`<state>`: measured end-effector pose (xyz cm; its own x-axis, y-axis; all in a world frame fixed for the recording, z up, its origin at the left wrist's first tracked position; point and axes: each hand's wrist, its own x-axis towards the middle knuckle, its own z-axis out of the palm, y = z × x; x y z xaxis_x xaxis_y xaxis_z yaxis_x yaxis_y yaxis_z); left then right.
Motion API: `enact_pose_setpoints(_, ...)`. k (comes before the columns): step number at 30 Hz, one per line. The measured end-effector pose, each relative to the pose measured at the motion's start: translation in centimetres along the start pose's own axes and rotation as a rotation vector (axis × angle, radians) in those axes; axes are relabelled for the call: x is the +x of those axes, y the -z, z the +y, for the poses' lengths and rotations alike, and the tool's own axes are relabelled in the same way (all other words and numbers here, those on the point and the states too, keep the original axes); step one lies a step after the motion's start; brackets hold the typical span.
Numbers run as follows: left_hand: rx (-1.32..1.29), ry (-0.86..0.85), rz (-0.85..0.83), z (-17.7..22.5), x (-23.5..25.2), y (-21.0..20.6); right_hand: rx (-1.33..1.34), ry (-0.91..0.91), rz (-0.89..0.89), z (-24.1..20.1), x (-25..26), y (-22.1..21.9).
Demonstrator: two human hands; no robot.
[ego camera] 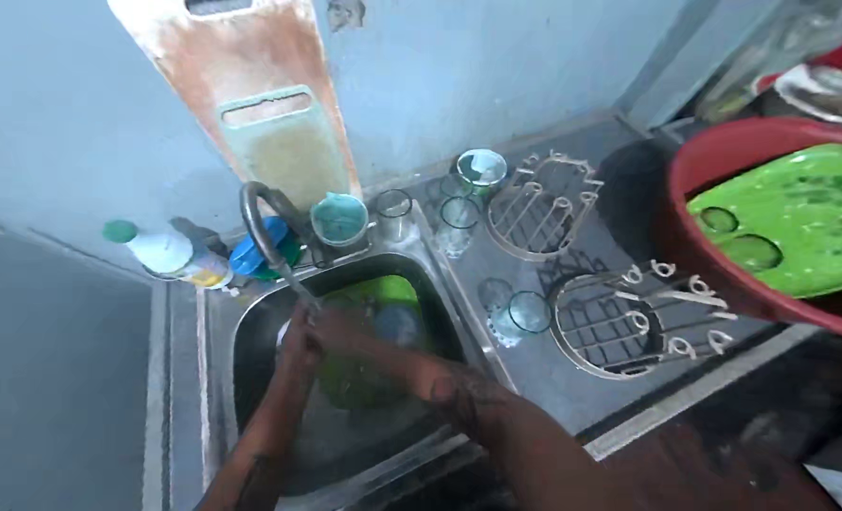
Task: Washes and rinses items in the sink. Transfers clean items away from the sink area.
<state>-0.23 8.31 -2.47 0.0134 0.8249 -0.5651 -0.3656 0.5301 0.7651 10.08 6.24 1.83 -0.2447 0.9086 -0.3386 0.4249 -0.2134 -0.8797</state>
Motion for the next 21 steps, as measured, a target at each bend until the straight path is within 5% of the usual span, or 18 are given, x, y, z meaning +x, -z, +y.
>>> enact_pose_setpoints(2,-0.011,-0.009,-0.005,-0.2,-0.6,-0.9,0.292,-0.188,0.135,-1.3,0.1,-0.3)
enact_pose_setpoints(5,0.067,0.097,-0.082,1.0,-0.5,-0.1,-0.516,0.3,-0.025,2.3,-0.4,0.5)
enact_pose_setpoints(7,0.079,0.078,-0.094,0.9,0.2,0.1,-0.672,0.533,0.048,3.9,0.3,1.0)
enact_pose_setpoints(9,0.024,0.011,-0.068,0.1,0.1,-0.2,-0.284,0.206,-0.004,1.8,0.0,0.7)
enact_pose_setpoints(11,-0.007,-0.066,-0.104,-0.3,-0.1,-0.7,0.384,-0.108,0.159,-1.0,0.3,0.1)
enact_pose_setpoints(12,-0.028,-0.052,-0.136,0.0,-0.3,-1.1,0.436,-0.156,0.206,-1.5,0.1,0.0)
enact_pose_setpoints(15,0.065,0.047,-0.151,1.9,-0.3,-0.6,-0.374,0.243,0.068,1.6,-0.6,-0.1)
enact_pose_setpoints(17,0.072,0.032,-0.106,2.0,0.3,-0.2,-0.517,0.484,0.143,4.1,0.4,0.1)
enact_pose_setpoints(21,-0.079,-0.048,0.014,1.1,1.0,-1.3,-0.27,0.114,-0.043,0.5,1.7,1.8)
